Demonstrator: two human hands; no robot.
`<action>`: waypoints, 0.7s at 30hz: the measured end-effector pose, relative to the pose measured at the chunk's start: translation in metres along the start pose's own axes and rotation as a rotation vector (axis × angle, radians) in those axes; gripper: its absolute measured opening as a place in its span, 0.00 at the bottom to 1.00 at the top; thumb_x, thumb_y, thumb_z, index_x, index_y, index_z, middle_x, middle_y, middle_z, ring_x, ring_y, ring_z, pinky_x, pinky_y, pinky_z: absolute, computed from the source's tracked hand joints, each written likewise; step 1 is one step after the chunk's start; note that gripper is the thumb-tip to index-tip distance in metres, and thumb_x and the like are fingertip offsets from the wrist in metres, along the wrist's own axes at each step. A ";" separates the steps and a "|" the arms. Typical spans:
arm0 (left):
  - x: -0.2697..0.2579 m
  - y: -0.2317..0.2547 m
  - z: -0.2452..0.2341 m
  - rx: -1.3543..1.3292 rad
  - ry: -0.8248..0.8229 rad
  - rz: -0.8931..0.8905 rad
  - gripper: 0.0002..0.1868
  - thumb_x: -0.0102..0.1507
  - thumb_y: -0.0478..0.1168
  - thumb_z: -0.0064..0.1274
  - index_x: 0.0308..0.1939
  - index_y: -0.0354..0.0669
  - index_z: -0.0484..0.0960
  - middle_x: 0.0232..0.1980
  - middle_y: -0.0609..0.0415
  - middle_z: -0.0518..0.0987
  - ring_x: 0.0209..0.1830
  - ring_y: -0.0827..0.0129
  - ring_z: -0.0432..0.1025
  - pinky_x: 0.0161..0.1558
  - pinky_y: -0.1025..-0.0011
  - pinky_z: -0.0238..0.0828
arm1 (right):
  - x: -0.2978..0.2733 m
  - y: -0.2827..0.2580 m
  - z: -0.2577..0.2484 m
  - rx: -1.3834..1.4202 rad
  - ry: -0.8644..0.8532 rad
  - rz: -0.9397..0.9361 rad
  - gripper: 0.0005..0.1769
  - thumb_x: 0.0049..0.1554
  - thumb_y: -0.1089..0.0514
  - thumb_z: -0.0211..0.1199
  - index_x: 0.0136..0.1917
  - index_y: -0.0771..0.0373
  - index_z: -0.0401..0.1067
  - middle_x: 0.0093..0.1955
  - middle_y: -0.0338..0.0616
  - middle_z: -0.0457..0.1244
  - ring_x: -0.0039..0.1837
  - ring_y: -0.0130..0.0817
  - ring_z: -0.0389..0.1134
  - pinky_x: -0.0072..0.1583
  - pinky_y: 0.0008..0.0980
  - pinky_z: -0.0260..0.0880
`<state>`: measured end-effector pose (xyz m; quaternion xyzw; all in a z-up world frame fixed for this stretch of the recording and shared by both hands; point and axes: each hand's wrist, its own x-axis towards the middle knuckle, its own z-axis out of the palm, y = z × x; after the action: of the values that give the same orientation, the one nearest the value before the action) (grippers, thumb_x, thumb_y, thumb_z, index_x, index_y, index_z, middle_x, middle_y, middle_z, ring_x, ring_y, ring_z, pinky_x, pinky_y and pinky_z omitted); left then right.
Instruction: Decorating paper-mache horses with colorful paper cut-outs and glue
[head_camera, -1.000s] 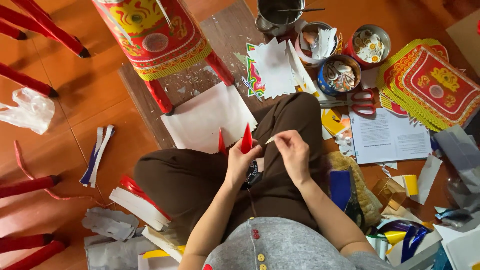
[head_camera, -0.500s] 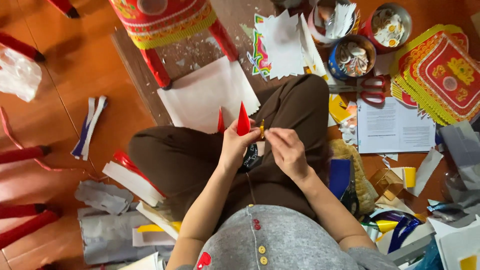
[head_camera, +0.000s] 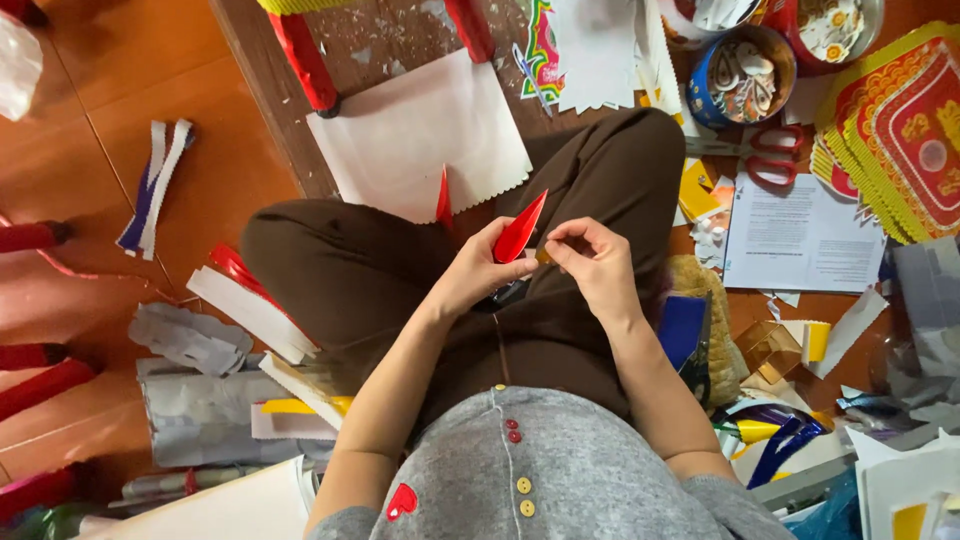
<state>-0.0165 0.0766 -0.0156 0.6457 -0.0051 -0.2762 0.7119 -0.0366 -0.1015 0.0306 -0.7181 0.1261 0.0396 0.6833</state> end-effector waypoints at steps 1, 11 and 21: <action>-0.003 0.004 -0.001 -0.002 0.001 -0.007 0.29 0.51 0.42 0.71 0.55 0.43 0.77 0.33 0.49 0.76 0.31 0.70 0.71 0.28 0.76 0.72 | 0.000 0.003 0.000 0.000 -0.001 0.007 0.05 0.52 0.67 0.69 0.42 0.65 0.75 0.33 0.43 0.65 0.35 0.23 0.64 0.36 0.19 0.68; -0.002 -0.002 -0.003 0.168 -0.022 -0.021 0.15 0.61 0.39 0.57 0.53 0.48 0.80 0.36 0.51 0.81 0.35 0.71 0.74 0.38 0.70 0.74 | 0.009 0.042 0.009 0.171 0.036 0.038 0.18 0.50 0.67 0.71 0.50 0.65 0.65 0.37 0.41 0.61 0.38 0.22 0.64 0.39 0.17 0.66; -0.007 0.018 0.009 0.112 0.030 -0.012 0.11 0.61 0.40 0.58 0.46 0.44 0.82 0.29 0.54 0.79 0.30 0.73 0.72 0.35 0.74 0.72 | 0.000 -0.002 0.026 0.114 0.019 0.040 0.02 0.53 0.65 0.68 0.42 0.65 0.77 0.31 0.44 0.67 0.36 0.23 0.67 0.43 0.21 0.68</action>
<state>-0.0193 0.0714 0.0047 0.6887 -0.0059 -0.2699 0.6729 -0.0328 -0.0754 0.0304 -0.6755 0.1491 0.0392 0.7211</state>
